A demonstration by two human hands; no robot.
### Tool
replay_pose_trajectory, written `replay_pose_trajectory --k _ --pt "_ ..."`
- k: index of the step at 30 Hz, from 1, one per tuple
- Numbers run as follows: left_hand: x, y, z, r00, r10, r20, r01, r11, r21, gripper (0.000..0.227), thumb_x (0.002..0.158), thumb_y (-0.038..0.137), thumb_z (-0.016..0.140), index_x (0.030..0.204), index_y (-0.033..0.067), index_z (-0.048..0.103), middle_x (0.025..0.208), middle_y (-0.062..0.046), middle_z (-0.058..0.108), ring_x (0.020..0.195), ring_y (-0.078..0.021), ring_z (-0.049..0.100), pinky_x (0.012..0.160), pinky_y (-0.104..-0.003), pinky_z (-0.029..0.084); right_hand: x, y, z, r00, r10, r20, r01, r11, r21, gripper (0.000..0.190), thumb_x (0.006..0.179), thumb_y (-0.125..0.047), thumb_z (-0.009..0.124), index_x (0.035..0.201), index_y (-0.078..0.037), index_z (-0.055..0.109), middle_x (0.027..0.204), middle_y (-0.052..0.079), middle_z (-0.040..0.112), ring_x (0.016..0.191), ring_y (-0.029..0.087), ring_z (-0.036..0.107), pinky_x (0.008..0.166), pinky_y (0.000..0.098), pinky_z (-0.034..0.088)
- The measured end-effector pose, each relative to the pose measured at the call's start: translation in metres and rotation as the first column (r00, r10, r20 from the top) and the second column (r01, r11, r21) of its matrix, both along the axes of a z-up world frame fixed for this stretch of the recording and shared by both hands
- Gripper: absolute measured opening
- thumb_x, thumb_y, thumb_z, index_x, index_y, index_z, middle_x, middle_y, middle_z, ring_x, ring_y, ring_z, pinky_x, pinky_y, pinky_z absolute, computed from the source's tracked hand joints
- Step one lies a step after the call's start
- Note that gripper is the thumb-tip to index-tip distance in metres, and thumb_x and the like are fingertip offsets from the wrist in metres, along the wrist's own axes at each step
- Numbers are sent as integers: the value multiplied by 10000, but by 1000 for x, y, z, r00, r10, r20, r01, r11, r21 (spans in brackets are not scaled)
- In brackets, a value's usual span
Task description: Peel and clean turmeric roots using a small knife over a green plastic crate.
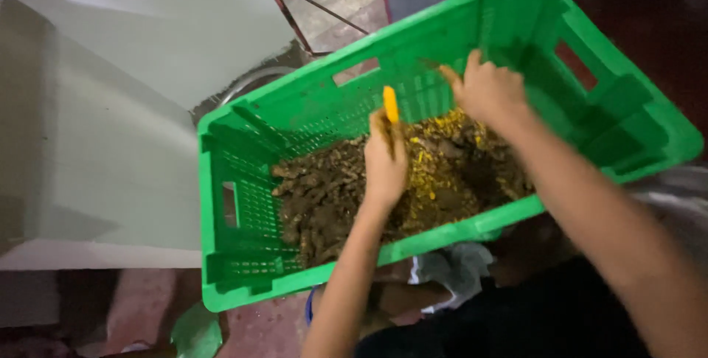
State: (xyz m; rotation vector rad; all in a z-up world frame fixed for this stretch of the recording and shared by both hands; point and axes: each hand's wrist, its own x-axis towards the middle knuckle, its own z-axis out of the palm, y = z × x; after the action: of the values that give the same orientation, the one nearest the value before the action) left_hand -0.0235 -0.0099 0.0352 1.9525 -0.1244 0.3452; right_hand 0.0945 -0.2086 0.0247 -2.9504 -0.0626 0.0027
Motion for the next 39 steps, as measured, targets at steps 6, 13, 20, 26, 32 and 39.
replay_pose_trajectory --k 6,13,20,26,32,39 --pt "14 -11 -16 982 -190 12 144 697 -703 294 1038 222 651 1219 70 475 1084 -152 720 866 -142 645 823 -336 537 -47 20 52 991 130 -29 -99 863 496 776 1079 -673 437 1206 82 565 972 385 670 961 589 671 810 649 519" --pt "34 8 -30 998 61 35 -4 544 -839 276 850 -13 828 962 -11 576 1002 -211 724 869 -233 744 784 -337 623 -36 35 30 945 327 -23 -65 254 965 500 1061 -471 644 835 -30 575 610 92 529 318 115 411 283 248 350" --pt "24 12 -23 1000 -18 -26 -2 797 -605 332 834 145 871 1036 16 640 867 -164 733 653 -171 733 565 -269 598 -37 36 29 905 411 108 -113 -12 994 220 1026 -157 697 992 45 618 692 161 609 364 78 432 301 237 375" --pt "18 -2 -17 940 -339 -33 231 706 -670 298 1092 246 522 1225 -9 597 753 -35 479 549 -74 456 470 -210 377 -33 36 23 931 349 107 -88 -68 994 338 1068 -328 616 1040 9 597 663 152 584 381 85 422 295 236 370" --pt "18 1 -22 923 -368 -112 163 637 -753 322 1114 235 422 1337 5 463 792 91 258 578 15 292 499 -149 254 -57 31 45 833 480 275 -526 532 664 407 1113 -363 486 1190 37 469 830 272 676 632 377 687 544 451 542" --pt "16 9 -32 993 -90 -79 76 984 -161 269 1100 237 375 974 28 488 724 -173 482 682 -204 475 571 -349 441 -60 42 40 730 503 462 -617 776 129 472 1098 -511 432 1123 -40 443 589 166 642 557 379 695 574 473 566"
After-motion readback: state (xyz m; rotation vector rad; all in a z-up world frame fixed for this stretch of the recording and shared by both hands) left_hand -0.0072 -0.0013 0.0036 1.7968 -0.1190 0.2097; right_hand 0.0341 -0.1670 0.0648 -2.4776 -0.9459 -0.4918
